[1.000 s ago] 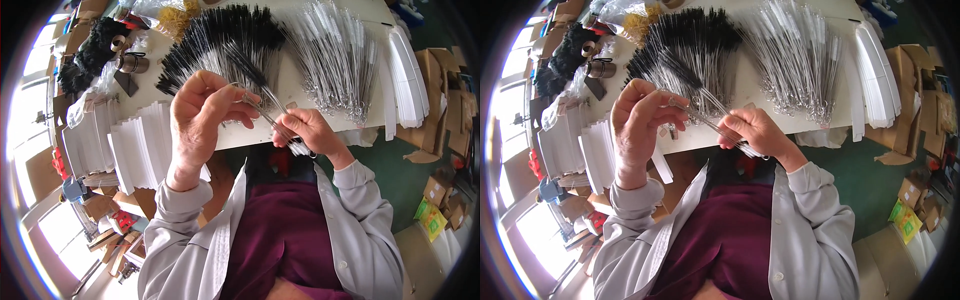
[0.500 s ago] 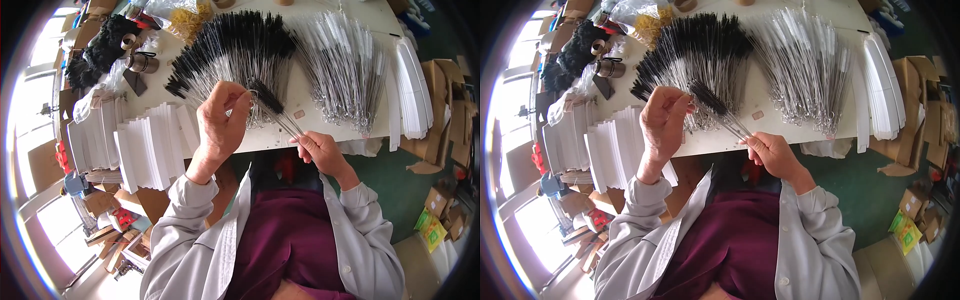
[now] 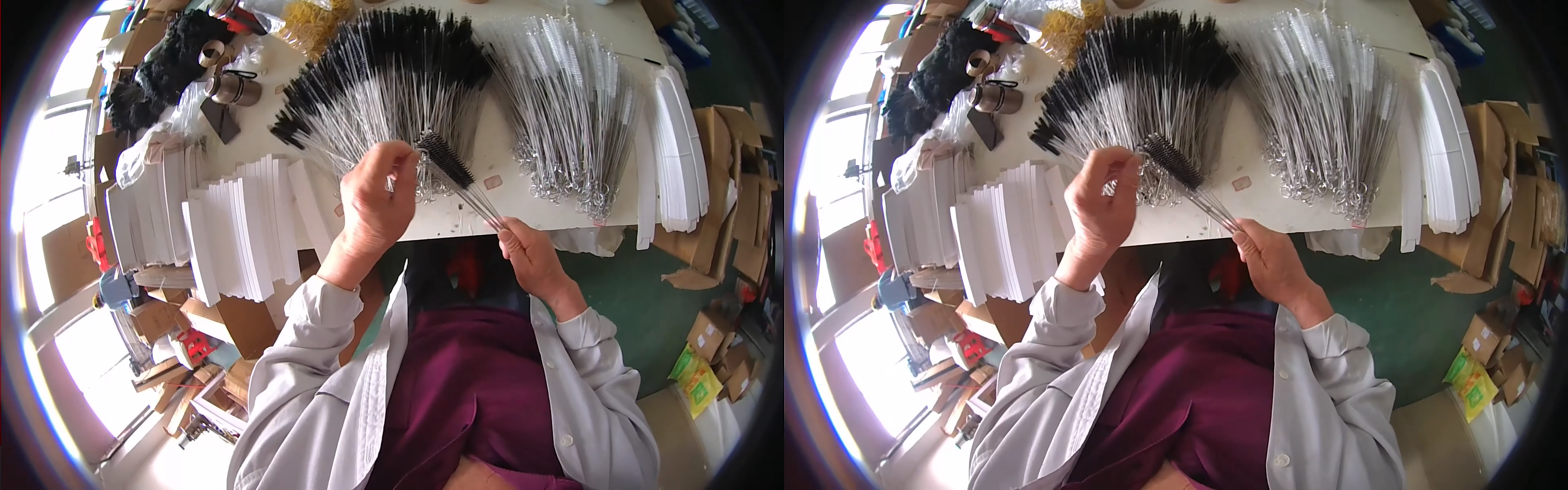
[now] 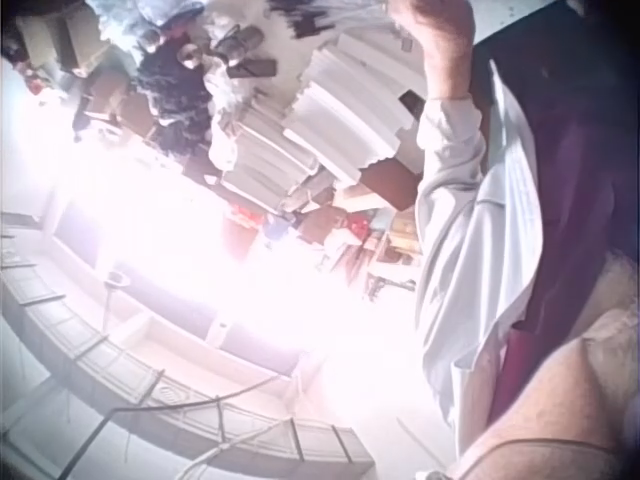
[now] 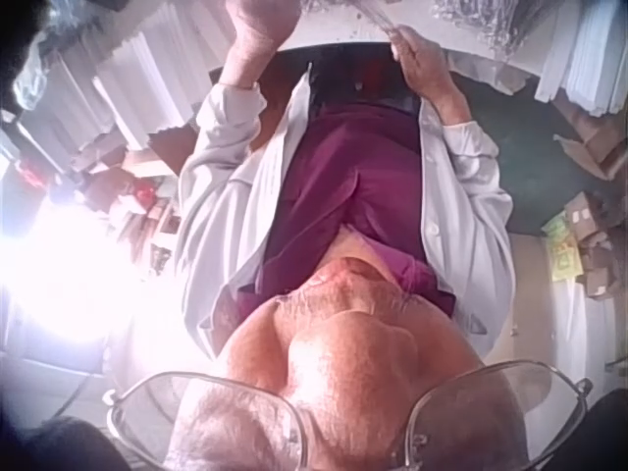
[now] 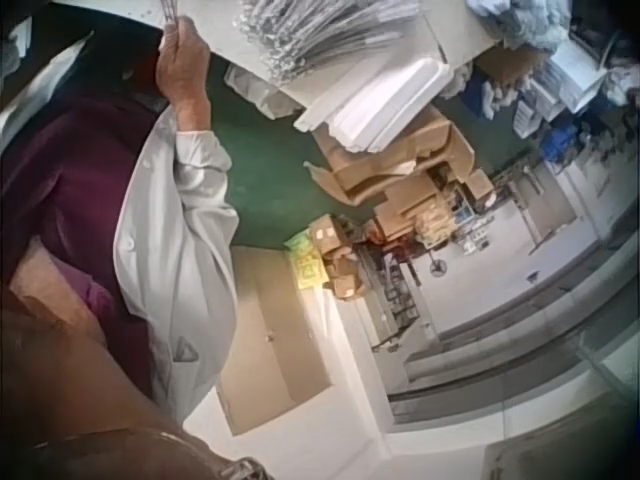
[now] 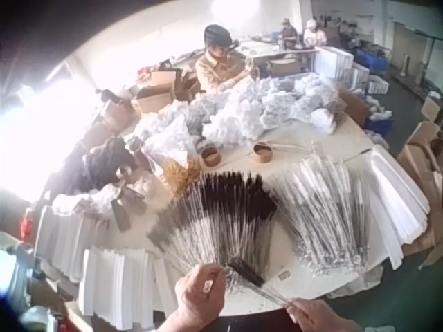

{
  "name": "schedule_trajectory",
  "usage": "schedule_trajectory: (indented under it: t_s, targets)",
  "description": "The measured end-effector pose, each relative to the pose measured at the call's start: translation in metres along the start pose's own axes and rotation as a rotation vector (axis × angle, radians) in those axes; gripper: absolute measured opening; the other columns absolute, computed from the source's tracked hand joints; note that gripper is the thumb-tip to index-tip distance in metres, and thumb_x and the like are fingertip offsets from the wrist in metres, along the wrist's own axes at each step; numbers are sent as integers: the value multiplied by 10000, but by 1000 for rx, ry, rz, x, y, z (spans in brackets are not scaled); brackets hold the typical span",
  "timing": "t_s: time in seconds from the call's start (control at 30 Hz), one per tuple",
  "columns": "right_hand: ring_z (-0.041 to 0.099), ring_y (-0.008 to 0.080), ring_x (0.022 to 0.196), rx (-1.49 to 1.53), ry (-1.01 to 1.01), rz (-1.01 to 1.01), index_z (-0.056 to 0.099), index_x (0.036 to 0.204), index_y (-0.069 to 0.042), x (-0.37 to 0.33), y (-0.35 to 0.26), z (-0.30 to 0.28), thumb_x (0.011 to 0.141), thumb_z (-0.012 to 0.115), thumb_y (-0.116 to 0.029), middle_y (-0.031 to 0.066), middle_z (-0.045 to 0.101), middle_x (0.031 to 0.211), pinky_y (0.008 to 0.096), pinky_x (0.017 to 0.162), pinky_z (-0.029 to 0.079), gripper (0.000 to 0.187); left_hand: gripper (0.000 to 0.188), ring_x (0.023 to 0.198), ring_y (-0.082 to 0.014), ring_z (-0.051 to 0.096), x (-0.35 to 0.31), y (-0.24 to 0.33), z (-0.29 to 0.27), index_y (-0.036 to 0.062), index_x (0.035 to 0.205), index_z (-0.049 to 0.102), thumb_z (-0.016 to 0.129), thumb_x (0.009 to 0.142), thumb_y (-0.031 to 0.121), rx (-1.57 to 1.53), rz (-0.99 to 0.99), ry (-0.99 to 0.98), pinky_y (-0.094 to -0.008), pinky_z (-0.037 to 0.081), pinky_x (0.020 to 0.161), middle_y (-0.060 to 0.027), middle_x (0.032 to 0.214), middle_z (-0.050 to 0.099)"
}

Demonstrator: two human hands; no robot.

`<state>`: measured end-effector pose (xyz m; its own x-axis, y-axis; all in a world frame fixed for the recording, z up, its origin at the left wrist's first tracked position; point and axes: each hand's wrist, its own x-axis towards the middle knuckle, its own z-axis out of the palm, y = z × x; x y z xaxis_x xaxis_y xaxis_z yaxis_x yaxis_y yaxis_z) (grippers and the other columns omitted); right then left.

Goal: The person is assembling thin metal brushes and sliding them into white cardboard sleeves.

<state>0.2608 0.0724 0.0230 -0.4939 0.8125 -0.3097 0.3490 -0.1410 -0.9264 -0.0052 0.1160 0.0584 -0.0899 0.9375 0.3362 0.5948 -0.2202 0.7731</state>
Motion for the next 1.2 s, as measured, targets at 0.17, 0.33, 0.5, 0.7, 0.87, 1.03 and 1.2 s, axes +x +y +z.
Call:
schedule_trajectory:
  t_s: [0.17,0.33,0.5,0.7,0.87,1.03,1.2]
  targets:
    - [447,93,618,-80,194,-45,647,1285,-26,-6,11,11,1094,493,-287,1,487,676,279,573,377,358,252,691,-287,687,-22,5,0,43,1061,673,707,826,-41,238,340,-162,-380,558,584,-94,882,685]
    - [434,107,606,-85,83,52,678,1179,-15,-7,12,6,1089,520,-250,59,503,659,291,566,387,297,295,757,-312,702,-63,-4,-10,37,1124,659,728,838,14,239,150,-180,-395,571,624,-120,917,691]
    - [390,71,589,-51,65,126,700,1128,-22,-9,18,9,1090,526,-250,24,440,633,278,527,343,290,454,1028,-396,681,-118,-59,-54,9,1225,623,771,865,243,604,-441,-139,-448,556,884,-206,1139,690]
    - [393,79,580,-115,34,53,707,1135,-18,-4,18,24,1082,545,-241,30,464,642,290,527,355,281,739,1057,-411,678,-166,-131,-94,-64,1217,558,822,795,482,866,-958,-314,-471,553,900,-273,1119,681]
    - [391,81,580,-113,17,56,705,1128,-12,-4,15,32,1083,543,-246,38,458,638,292,528,355,288,821,1079,-418,674,-176,-153,-94,-81,1230,552,867,728,488,740,-1053,-349,-483,548,927,-272,1111,693]
    - [370,79,577,-95,-23,74,702,1100,-9,-3,14,39,1087,536,-250,38,424,629,290,526,344,293,471,932,-365,719,-176,-153,-96,-85,1130,576,749,809,215,474,-1007,-154,-448,585,840,-247,992,703]
    - [350,67,595,-105,-93,123,700,1084,-10,-3,7,39,1087,538,-272,2,402,620,289,529,321,308,354,775,-209,683,-147,-121,-102,-89,1117,580,648,835,115,-346,-1158,85,-349,606,705,-146,906,669]
